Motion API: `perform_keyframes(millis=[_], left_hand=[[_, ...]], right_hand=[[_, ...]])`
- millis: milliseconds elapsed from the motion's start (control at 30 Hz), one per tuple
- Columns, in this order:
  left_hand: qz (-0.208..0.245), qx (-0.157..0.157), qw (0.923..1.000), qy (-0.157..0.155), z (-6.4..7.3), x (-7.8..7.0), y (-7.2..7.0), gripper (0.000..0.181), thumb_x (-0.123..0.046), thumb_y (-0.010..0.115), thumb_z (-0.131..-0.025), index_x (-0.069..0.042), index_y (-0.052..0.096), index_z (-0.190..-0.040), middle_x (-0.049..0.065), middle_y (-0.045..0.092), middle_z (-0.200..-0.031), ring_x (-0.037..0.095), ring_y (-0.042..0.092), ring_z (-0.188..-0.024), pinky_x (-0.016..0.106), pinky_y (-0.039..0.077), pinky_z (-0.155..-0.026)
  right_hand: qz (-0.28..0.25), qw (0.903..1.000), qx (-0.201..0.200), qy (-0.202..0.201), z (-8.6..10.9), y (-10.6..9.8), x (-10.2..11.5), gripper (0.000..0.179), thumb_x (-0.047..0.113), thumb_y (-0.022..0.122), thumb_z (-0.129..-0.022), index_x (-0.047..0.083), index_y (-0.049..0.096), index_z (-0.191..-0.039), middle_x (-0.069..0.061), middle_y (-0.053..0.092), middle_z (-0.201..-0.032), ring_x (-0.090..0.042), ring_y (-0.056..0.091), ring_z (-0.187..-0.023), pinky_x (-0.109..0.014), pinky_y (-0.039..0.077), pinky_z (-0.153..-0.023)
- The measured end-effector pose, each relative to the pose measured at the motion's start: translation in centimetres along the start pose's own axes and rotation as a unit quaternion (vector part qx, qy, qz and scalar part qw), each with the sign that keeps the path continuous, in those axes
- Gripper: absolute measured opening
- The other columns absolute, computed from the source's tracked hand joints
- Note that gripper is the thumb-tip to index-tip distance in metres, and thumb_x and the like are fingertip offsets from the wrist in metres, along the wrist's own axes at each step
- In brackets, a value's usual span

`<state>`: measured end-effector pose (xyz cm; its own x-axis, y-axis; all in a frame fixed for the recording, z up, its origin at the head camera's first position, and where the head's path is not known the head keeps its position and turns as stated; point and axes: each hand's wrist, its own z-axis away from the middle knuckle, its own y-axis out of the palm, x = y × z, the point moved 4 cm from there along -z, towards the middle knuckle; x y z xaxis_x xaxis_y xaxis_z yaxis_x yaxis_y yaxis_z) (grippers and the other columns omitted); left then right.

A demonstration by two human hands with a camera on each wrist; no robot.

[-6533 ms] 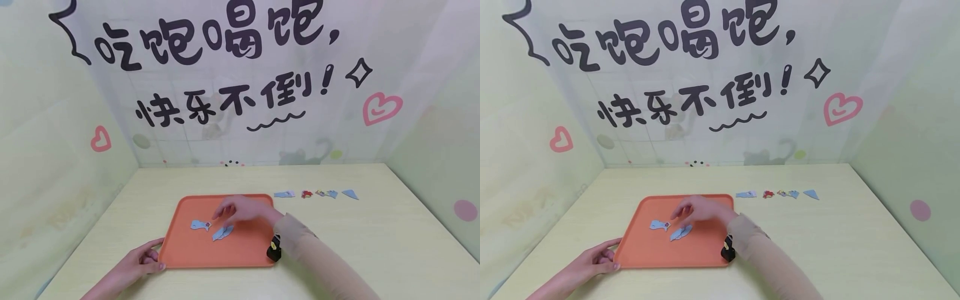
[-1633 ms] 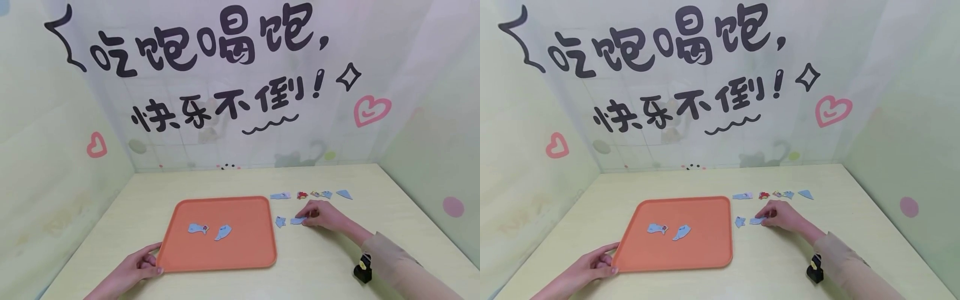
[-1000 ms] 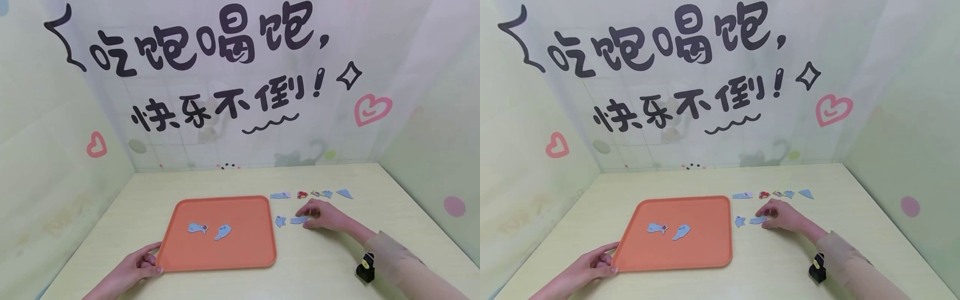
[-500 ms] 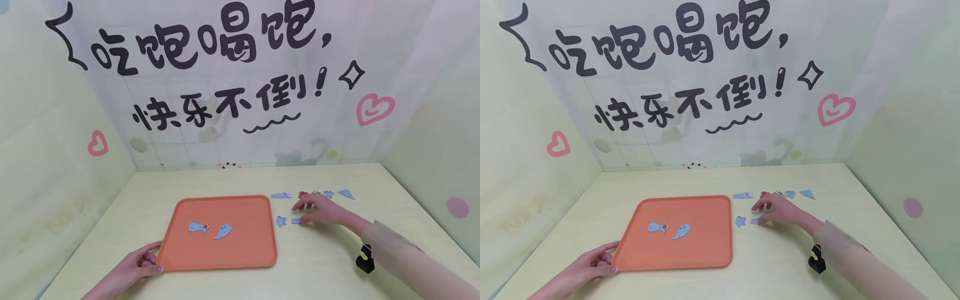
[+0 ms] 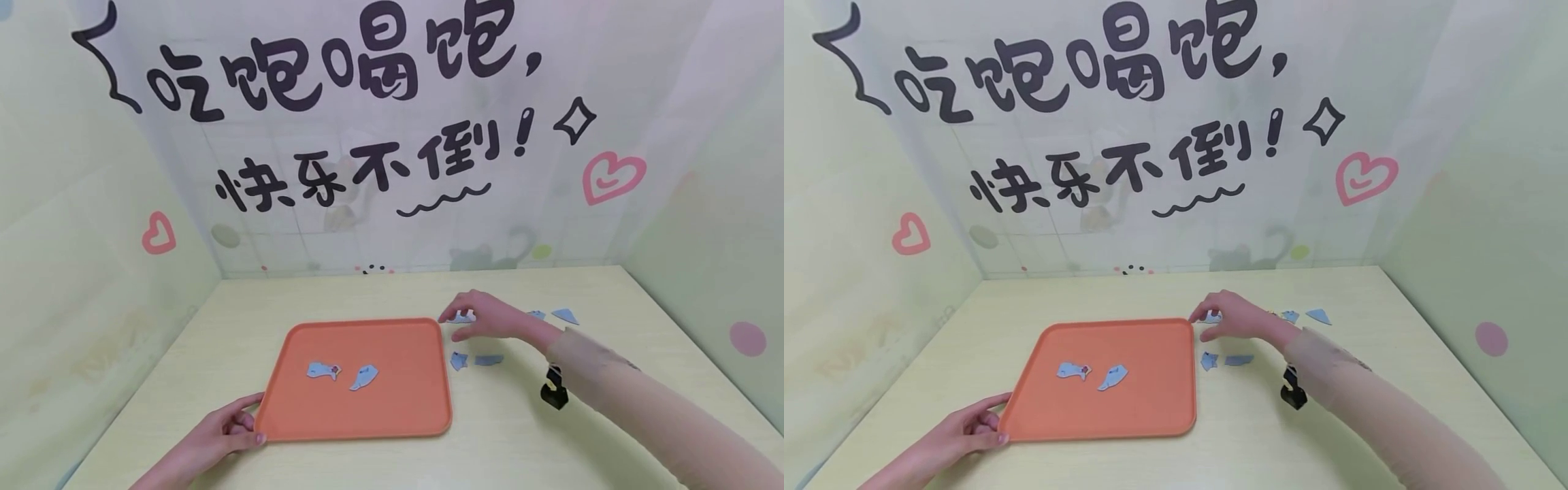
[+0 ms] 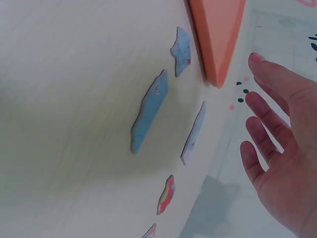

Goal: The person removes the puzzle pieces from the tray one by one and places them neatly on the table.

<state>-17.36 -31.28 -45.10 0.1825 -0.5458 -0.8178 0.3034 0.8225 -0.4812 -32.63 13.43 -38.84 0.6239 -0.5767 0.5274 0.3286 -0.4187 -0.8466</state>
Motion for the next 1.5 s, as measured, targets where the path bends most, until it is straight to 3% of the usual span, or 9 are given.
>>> perform_keyframes(millis=[400, 700, 833, 1033, 1367, 1500], left_hand=[[0.007, 0.001, 1.0, -0.001, 0.0, 0.1, -0.1, 0.087, -0.022, 0.076, -0.087, 0.007, 0.026, -0.152, 0.004, 0.052, -0.098, 0.006, 0.048, -0.077, 0.02, 0.044, -0.066], [0.005, -0.004, 1.0, -0.004, 0.0, 0.2, -0.1, 0.088, -0.022, 0.076, -0.086, 0.006, 0.026, -0.152, 0.005, 0.053, -0.1, 0.007, 0.048, -0.078, 0.021, 0.045, -0.067], [0.005, -0.004, 1.0, -0.005, 0.1, 0.1, -0.1, 0.088, -0.022, 0.076, -0.086, 0.006, 0.026, -0.152, 0.005, 0.053, -0.1, 0.007, 0.048, -0.078, 0.021, 0.045, -0.067], [0.008, -0.001, 1.0, -0.002, 0.1, 0.0, 0.0, 0.088, -0.022, 0.076, -0.087, 0.007, 0.025, -0.152, 0.005, 0.053, -0.1, 0.006, 0.048, -0.078, 0.02, 0.045, -0.067], [0.007, 0.0, 1.0, -0.006, 0.1, 0.0, 0.1, 0.087, -0.021, 0.075, -0.087, 0.007, 0.025, -0.152, 0.005, 0.052, -0.1, 0.007, 0.048, -0.078, 0.021, 0.045, -0.067], [0.005, 0.0, 1.0, -0.008, 0.1, 0.0, 0.1, 0.087, -0.021, 0.075, -0.087, 0.007, 0.025, -0.152, 0.005, 0.053, -0.1, 0.008, 0.048, -0.079, 0.021, 0.045, -0.067]], right_hand=[[-0.017, 0.9989, 0.027, -0.033, -5.2, 1.6, 3.1, 0.033, 0.02, 0.075, -0.087, 0.016, 0.071, -0.12, -0.009, 0.068, -0.121, -0.031, 0.057, -0.112, -0.051, 0.045, -0.098], [-0.122, 0.9923, 0.0, -0.018, -8.1, 4.1, 4.1, 0.038, 0.02, 0.076, -0.087, 0.017, 0.068, -0.125, -0.001, 0.065, -0.126, -0.026, 0.057, -0.114, -0.047, 0.046, -0.099], [-0.165, 0.9859, -0.002, -0.026, -9.1, 5.4, 4.7, 0.038, 0.017, 0.075, -0.088, 0.017, 0.068, -0.126, -0.005, 0.064, -0.129, -0.03, 0.056, -0.117, -0.047, 0.047, -0.1], [-0.198, 0.979, 0.023, -0.04, -9.7, 7.6, 5.8, 0.042, 0.014, 0.074, -0.088, 0.016, 0.066, -0.129, -0.007, 0.063, -0.13, -0.028, 0.054, -0.117, -0.041, 0.045, -0.1], [-0.147, 0.9849, 0.085, -0.032, -9.3, 10.0, 6.2, 0.044, 0.024, 0.076, -0.087, 0.025, 0.065, -0.129, 0.006, 0.064, -0.126, -0.016, 0.055, -0.111, -0.026, 0.045, -0.096], [-0.16, 0.9798, 0.116, -0.03, -9.2, 10.4, 6.5, 0.045, 0.02, 0.078, -0.085, 0.02, 0.066, -0.128, 0.005, 0.065, -0.124, -0.014, 0.058, -0.112, -0.023, 0.046, -0.096]])
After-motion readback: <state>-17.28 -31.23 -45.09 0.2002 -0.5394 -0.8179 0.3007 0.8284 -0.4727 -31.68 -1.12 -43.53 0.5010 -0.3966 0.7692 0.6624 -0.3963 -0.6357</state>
